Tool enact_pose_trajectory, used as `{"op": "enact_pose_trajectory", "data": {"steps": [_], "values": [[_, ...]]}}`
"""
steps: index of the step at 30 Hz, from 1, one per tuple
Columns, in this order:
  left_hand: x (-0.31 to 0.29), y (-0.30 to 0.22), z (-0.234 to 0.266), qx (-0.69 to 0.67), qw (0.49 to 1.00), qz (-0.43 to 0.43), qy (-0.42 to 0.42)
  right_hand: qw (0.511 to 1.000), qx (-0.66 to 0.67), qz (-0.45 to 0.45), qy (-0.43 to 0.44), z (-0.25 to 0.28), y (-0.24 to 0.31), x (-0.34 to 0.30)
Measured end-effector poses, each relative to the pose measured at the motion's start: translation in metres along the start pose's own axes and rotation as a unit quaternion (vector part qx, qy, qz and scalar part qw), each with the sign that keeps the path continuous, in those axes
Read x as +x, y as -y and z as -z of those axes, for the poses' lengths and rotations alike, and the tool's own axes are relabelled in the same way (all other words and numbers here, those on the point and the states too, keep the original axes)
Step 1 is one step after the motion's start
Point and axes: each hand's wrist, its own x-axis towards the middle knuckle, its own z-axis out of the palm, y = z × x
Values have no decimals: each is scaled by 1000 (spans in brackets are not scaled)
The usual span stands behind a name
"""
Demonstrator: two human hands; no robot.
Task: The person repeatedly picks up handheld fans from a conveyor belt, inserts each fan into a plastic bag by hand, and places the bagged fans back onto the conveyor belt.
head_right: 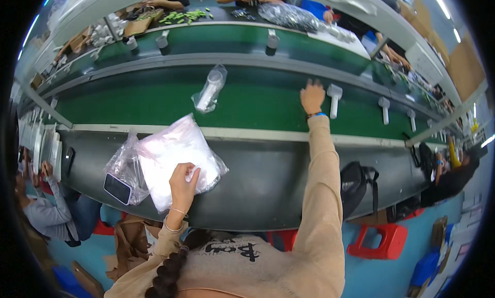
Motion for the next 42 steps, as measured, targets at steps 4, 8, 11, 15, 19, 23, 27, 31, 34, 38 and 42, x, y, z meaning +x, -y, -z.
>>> {"op": "enact_pose_trajectory", "data": {"steps": [4, 8, 11, 15, 19, 23, 27, 31, 34, 38, 42], "values": [[-2, 6, 0, 49, 998, -5, -43, 987, -137, 49, 72, -43, -55, 8], [-3, 9, -4, 48, 998, 4, -43, 988, -151, 14, -30, -76, -111, 17], [-5, 5, 3, 42, 999, 19, -23, 970, -224, 68, -65, -83, -128, 27], [-9, 2, 9, 68, 997, 27, -5, 975, -220, 12, -1, -66, -110, 29], [0, 0, 12, 51, 999, 0, 5, 985, -95, 119, 82, -38, -128, 38], [5, 3, 17, 53, 998, 14, 25, 979, 169, 96, 55, 49, -46, 50], [10, 10, 16, -18, 999, 23, 46, 848, 525, -34, 61, 155, 51, 8], [9, 10, 20, -62, 996, 41, 52, 645, 757, -44, 90, 223, 159, -93], [6, 7, 28, -88, 994, 47, 54, 680, 729, -49, 58, 248, 213, -160], [9, -5, 38, -155, 983, 56, 81, 793, 605, 1, -69, 237, 229, -215], [12, -10, 41, -239, 964, 74, 93, 769, 623, 0, -142, 238, 237, -232]]}}
